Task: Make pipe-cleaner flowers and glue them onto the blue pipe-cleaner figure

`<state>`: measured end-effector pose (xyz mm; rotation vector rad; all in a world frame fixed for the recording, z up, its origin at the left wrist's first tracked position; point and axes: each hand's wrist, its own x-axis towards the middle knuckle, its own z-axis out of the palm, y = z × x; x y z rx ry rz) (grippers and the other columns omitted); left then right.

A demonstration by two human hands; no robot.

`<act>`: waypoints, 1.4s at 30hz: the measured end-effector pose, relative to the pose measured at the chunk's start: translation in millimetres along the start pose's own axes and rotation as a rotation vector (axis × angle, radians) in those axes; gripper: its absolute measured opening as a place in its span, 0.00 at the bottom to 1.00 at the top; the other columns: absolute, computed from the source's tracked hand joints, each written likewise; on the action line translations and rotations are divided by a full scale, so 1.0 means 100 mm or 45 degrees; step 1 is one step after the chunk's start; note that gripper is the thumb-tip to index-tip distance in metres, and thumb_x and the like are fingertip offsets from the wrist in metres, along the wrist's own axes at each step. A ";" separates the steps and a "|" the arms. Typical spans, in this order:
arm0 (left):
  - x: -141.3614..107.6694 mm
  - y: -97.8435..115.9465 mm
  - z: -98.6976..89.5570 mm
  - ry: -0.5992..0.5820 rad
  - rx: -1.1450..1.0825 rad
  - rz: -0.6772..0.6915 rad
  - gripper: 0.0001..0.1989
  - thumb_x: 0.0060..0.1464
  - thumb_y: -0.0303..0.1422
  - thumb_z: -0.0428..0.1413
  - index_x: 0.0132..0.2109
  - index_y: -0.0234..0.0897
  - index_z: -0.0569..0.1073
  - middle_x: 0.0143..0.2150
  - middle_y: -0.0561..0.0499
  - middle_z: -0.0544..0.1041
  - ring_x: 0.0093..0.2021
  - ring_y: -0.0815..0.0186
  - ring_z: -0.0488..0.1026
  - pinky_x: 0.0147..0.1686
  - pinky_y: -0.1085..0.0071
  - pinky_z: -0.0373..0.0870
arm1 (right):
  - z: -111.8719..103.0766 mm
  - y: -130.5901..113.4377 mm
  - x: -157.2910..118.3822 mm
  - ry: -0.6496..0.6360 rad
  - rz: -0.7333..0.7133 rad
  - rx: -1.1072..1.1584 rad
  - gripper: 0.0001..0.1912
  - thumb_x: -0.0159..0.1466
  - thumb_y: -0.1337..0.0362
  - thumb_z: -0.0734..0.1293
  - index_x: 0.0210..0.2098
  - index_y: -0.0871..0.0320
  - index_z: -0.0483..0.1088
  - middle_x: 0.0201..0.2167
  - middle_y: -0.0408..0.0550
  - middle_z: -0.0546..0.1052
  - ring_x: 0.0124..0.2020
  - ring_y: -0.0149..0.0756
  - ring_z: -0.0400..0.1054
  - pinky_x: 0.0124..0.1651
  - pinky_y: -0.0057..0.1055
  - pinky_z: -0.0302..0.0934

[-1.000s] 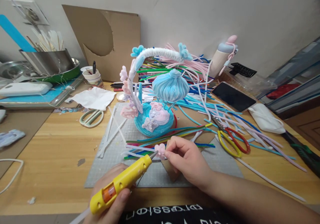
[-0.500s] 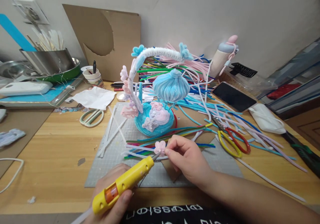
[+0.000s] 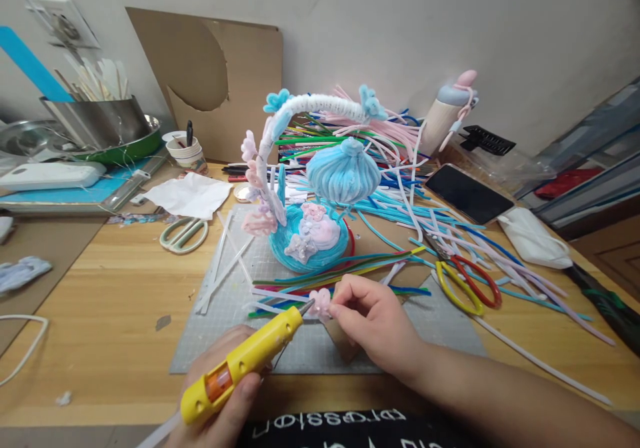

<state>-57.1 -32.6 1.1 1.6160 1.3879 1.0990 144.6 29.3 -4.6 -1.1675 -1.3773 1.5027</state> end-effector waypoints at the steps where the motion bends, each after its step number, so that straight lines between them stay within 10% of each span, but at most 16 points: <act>1: 0.00 -0.01 0.00 -0.006 0.002 0.014 0.20 0.57 0.50 0.49 0.27 0.42 0.71 0.24 0.53 0.71 0.28 0.63 0.69 0.30 0.71 0.67 | 0.00 -0.01 0.00 0.002 0.021 0.028 0.09 0.54 0.64 0.65 0.21 0.57 0.61 0.15 0.36 0.61 0.16 0.24 0.52 0.20 0.23 0.47; 21: 0.00 -0.05 0.00 -0.023 -0.032 0.090 0.18 0.58 0.47 0.49 0.28 0.41 0.70 0.24 0.52 0.70 0.26 0.64 0.68 0.29 0.69 0.66 | 0.02 0.01 0.02 -0.006 0.056 -0.046 0.10 0.54 0.62 0.65 0.22 0.58 0.61 0.17 0.37 0.63 0.17 0.23 0.53 0.19 0.22 0.47; 32: -0.02 -0.09 -0.07 -0.083 -0.030 0.094 0.18 0.59 0.46 0.48 0.29 0.40 0.71 0.25 0.51 0.70 0.28 0.64 0.68 0.30 0.69 0.65 | -0.05 0.05 0.12 -0.099 0.293 0.650 0.13 0.53 0.61 0.67 0.21 0.58 0.58 0.13 0.33 0.61 0.10 0.18 0.51 0.16 0.20 0.38; 42: -0.01 -0.01 -0.04 -0.157 -0.065 0.084 0.20 0.59 0.48 0.47 0.29 0.40 0.70 0.26 0.50 0.69 0.28 0.63 0.67 0.31 0.67 0.64 | 0.00 0.00 0.05 -0.101 0.153 0.196 0.12 0.55 0.59 0.68 0.24 0.57 0.60 0.11 0.31 0.60 0.11 0.21 0.50 0.14 0.20 0.42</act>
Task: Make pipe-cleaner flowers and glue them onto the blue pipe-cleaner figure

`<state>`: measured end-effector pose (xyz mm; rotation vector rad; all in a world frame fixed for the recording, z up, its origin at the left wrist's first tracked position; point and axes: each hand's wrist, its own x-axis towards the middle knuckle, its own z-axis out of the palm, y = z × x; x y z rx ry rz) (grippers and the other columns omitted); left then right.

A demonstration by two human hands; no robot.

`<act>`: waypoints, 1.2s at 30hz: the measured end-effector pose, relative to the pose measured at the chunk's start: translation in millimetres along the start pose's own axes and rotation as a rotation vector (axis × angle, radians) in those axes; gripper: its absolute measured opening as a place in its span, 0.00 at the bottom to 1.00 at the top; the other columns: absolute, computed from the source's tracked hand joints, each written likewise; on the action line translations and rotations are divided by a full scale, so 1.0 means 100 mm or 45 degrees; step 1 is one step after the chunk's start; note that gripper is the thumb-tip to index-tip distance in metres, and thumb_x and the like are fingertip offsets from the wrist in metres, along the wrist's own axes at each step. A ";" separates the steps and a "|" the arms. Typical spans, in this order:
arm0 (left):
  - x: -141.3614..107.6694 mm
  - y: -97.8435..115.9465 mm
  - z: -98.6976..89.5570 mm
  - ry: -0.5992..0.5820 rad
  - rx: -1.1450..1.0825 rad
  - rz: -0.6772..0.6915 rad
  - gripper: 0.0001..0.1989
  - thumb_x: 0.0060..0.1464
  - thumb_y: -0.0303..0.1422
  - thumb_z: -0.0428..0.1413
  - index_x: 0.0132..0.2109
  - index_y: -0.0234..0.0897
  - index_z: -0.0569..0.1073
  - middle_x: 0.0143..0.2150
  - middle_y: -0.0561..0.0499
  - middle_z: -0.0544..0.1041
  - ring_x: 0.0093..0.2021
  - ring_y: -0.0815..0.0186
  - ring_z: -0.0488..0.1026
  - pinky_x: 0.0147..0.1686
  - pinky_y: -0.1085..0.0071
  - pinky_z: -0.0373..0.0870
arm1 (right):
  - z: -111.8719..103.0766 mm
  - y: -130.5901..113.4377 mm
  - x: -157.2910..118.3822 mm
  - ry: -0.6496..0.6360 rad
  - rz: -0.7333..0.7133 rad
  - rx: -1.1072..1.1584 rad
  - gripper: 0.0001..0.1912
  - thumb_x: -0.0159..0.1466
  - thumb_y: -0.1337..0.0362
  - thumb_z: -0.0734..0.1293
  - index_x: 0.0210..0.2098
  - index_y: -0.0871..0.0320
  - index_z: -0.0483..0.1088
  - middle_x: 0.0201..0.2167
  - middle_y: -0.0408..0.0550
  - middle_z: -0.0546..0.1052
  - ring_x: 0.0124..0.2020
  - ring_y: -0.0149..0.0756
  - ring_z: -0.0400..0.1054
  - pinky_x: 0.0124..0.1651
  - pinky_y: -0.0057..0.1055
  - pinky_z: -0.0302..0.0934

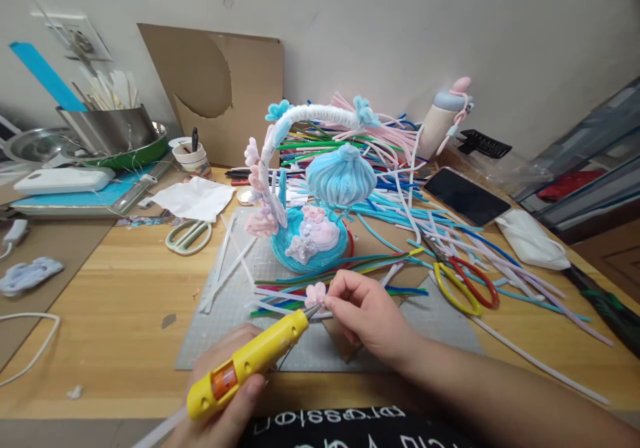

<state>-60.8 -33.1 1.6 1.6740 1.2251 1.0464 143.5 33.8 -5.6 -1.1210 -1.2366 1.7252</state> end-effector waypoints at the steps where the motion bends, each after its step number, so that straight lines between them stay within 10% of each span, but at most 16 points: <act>1: 0.00 0.00 0.00 0.005 -0.001 -0.005 0.20 0.59 0.48 0.47 0.29 0.40 0.71 0.26 0.50 0.70 0.28 0.63 0.68 0.31 0.67 0.65 | 0.00 -0.01 -0.01 0.003 -0.018 -0.034 0.12 0.55 0.59 0.68 0.24 0.57 0.60 0.11 0.32 0.60 0.11 0.21 0.50 0.14 0.21 0.43; 36: 0.01 -0.02 0.05 0.166 0.007 -0.021 0.18 0.58 0.47 0.50 0.28 0.41 0.72 0.25 0.51 0.72 0.28 0.63 0.69 0.30 0.69 0.67 | 0.02 -0.02 -0.02 0.033 -0.011 -0.089 0.15 0.54 0.58 0.70 0.22 0.56 0.60 0.13 0.33 0.60 0.13 0.21 0.50 0.16 0.22 0.43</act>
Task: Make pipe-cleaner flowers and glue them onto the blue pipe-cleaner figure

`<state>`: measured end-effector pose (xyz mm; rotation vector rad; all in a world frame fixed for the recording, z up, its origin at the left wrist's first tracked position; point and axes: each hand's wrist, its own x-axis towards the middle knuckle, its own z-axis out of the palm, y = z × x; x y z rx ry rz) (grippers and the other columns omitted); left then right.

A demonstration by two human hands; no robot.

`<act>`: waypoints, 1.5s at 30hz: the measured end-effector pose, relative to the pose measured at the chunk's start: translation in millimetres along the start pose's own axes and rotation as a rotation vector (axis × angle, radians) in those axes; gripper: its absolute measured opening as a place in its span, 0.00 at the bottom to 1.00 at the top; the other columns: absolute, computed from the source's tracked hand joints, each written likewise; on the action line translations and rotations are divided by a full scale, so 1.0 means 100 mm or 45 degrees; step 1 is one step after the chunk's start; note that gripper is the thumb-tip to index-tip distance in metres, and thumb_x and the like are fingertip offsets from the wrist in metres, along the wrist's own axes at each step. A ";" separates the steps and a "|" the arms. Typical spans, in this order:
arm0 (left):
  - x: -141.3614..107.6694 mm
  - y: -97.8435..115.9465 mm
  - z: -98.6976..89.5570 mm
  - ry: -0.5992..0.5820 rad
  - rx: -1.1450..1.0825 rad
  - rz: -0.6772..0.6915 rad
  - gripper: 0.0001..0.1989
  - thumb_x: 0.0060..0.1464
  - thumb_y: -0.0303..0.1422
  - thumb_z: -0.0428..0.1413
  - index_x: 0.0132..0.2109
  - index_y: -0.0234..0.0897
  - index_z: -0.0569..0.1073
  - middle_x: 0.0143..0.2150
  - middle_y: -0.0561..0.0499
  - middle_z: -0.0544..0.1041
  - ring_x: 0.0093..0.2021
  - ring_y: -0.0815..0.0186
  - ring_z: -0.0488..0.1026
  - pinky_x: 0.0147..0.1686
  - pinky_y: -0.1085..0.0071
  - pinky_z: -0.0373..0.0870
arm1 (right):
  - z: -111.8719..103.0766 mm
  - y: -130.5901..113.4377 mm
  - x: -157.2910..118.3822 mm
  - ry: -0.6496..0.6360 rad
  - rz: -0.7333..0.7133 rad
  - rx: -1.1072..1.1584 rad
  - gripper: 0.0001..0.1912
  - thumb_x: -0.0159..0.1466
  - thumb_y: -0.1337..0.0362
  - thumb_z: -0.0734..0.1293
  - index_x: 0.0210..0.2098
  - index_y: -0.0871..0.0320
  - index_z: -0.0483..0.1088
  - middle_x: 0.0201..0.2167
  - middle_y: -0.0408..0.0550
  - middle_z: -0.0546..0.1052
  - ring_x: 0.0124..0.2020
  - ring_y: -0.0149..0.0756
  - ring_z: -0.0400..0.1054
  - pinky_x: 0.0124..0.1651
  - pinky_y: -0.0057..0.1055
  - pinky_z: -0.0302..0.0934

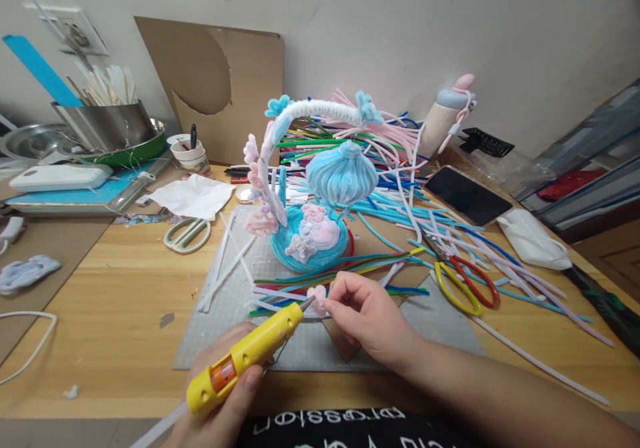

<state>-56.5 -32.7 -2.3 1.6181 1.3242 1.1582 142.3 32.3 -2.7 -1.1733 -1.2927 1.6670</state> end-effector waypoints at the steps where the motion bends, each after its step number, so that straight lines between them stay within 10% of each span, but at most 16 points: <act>1: 0.00 0.00 0.00 0.012 0.010 -0.011 0.18 0.58 0.47 0.50 0.29 0.41 0.72 0.25 0.51 0.72 0.28 0.63 0.69 0.30 0.69 0.67 | 0.00 -0.01 0.00 0.003 -0.002 -0.003 0.15 0.54 0.58 0.70 0.22 0.56 0.60 0.14 0.33 0.61 0.13 0.21 0.50 0.16 0.22 0.43; 45: -0.02 -0.10 -0.04 -0.034 0.089 0.000 0.14 0.59 0.42 0.50 0.31 0.42 0.73 0.27 0.51 0.75 0.29 0.64 0.72 0.31 0.71 0.70 | -0.02 -0.02 0.01 0.025 0.019 0.080 0.13 0.55 0.59 0.67 0.22 0.56 0.58 0.10 0.32 0.59 0.11 0.20 0.49 0.15 0.20 0.42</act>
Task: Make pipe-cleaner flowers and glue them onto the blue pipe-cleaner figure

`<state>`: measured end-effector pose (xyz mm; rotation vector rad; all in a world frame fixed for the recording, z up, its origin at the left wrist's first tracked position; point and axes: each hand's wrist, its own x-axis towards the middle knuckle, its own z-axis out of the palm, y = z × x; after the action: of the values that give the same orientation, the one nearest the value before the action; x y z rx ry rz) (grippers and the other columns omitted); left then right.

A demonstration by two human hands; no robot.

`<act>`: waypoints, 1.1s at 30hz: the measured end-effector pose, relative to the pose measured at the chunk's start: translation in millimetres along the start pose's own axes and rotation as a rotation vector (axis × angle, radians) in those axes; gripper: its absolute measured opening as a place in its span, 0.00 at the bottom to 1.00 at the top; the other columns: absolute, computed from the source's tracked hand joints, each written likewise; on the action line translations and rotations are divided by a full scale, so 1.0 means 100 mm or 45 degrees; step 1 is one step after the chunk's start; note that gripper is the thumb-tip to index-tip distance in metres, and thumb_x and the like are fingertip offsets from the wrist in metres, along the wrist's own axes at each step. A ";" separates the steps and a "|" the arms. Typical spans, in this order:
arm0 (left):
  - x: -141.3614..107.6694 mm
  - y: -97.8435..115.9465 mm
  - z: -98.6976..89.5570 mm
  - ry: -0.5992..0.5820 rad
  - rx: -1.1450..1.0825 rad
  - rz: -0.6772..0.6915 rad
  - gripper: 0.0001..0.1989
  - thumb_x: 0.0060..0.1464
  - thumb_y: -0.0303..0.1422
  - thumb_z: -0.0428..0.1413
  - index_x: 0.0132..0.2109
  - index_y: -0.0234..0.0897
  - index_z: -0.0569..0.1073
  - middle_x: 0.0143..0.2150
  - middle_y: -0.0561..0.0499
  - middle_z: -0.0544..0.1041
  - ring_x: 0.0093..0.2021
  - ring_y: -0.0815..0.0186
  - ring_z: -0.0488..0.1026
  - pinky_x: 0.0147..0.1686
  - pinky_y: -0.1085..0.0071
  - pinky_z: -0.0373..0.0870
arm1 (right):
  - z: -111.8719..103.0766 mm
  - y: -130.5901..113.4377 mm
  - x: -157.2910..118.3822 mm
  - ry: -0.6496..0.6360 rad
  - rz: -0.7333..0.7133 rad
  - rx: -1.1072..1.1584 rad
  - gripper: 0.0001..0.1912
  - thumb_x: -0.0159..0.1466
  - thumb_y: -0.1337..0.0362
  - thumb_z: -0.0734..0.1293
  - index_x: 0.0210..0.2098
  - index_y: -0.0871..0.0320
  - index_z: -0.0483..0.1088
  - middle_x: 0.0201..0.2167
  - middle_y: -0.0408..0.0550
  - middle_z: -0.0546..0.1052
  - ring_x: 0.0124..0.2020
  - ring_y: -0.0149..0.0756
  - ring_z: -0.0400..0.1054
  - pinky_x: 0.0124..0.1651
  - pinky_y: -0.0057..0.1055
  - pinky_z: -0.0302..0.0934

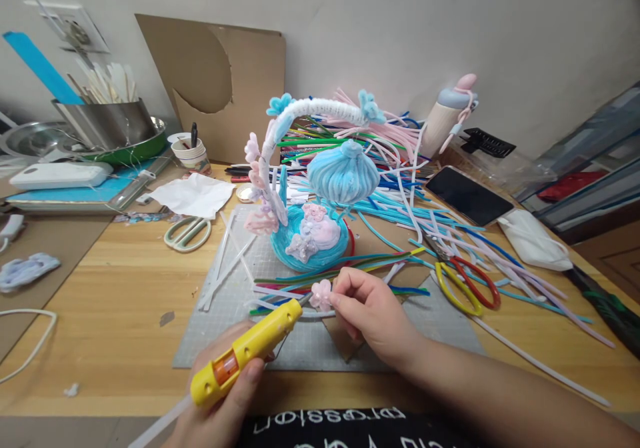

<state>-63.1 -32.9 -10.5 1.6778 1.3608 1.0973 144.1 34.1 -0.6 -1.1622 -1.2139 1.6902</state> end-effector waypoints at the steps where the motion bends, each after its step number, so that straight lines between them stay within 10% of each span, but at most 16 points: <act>1: 0.00 0.00 0.00 0.011 0.000 0.010 0.14 0.59 0.42 0.49 0.30 0.42 0.73 0.27 0.51 0.74 0.29 0.64 0.71 0.30 0.71 0.69 | 0.00 0.00 0.00 0.002 0.011 0.016 0.14 0.55 0.58 0.66 0.23 0.56 0.58 0.10 0.31 0.59 0.11 0.20 0.49 0.15 0.20 0.42; 33: 0.06 0.11 0.05 -0.040 -0.010 0.128 0.19 0.61 0.47 0.46 0.28 0.42 0.70 0.24 0.53 0.70 0.27 0.65 0.69 0.28 0.70 0.67 | -0.01 0.04 0.03 -0.047 0.061 0.149 0.15 0.54 0.56 0.68 0.23 0.57 0.59 0.09 0.31 0.59 0.10 0.19 0.48 0.14 0.19 0.41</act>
<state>-53.5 -29.7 -1.2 1.7666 1.2626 1.1264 143.8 35.5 -5.3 -1.1008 -1.1016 1.8008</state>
